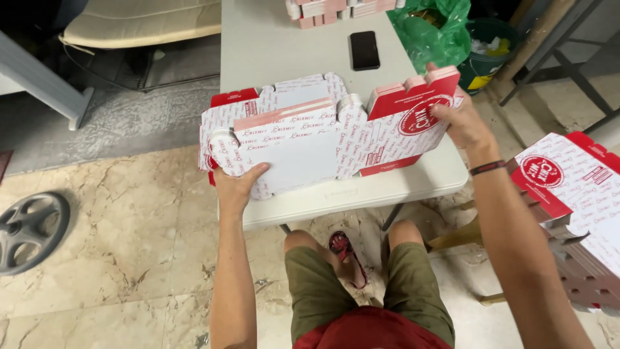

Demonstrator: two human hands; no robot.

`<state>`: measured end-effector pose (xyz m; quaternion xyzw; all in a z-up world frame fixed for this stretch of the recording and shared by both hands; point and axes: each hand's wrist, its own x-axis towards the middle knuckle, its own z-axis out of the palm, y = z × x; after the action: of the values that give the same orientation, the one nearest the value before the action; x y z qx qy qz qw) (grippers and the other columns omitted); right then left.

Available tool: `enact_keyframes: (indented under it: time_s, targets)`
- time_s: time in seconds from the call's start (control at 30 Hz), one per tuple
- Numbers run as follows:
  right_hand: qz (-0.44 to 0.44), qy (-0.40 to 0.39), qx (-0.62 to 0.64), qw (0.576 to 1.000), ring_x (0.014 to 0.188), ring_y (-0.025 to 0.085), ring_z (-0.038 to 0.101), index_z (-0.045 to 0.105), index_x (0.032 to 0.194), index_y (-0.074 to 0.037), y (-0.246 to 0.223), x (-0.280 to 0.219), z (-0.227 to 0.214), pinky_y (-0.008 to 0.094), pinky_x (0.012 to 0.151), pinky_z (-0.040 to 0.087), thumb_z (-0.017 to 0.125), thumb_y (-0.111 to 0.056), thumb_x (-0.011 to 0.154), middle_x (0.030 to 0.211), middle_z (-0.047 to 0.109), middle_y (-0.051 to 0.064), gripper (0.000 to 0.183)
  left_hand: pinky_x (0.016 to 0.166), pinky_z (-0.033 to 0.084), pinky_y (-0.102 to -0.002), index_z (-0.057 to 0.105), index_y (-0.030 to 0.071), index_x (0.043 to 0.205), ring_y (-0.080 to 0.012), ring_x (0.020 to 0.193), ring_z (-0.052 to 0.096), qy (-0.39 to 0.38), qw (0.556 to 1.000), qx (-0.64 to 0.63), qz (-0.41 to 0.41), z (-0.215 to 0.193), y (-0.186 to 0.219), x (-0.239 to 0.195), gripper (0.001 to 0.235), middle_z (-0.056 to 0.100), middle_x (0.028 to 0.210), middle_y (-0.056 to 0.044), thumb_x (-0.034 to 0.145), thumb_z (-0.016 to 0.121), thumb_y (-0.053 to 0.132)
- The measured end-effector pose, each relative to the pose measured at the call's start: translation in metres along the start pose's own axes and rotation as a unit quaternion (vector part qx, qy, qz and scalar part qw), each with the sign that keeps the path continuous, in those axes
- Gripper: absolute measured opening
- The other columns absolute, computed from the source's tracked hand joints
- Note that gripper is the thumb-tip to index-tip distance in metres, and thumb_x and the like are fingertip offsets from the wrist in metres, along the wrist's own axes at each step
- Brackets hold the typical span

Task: Folding flat cardboard templates into 3D food packaging boxes and stacking them.

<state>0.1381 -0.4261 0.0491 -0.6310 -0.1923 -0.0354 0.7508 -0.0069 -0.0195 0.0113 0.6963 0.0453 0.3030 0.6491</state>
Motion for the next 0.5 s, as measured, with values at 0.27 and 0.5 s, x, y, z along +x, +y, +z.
enact_keyframes:
  time_s: [0.27,0.5]
  targets:
    - [-0.019,-0.062,-0.292,0.954,0.098,0.019,0.071,0.071,0.119,-0.002,-0.001,-0.028,-0.041,0.032,0.083,0.058,0.075,-0.026,0.1,0.111,0.073,0.011,0.031,0.096,0.062,-0.03,0.074,0.002,0.113,-0.0168,0.109,0.074,0.086,0.985,0.032,-0.149,0.006,0.031,-0.03,0.061,0.078,0.117,-0.01,0.061,0.094,0.028]
    - [0.002,0.08,-0.398,0.914,0.088,0.007,0.061,0.077,0.107,-0.002,-0.072,-0.174,-0.013,0.03,0.071,0.051,0.084,-0.018,0.1,0.1,0.072,0.003,0.019,0.088,0.065,-0.033,0.077,0.006,0.108,-0.0202,0.108,0.076,0.027,0.974,0.032,-0.224,-0.014,0.103,-0.129,0.042,0.08,0.113,-0.008,0.073,0.085,0.029]
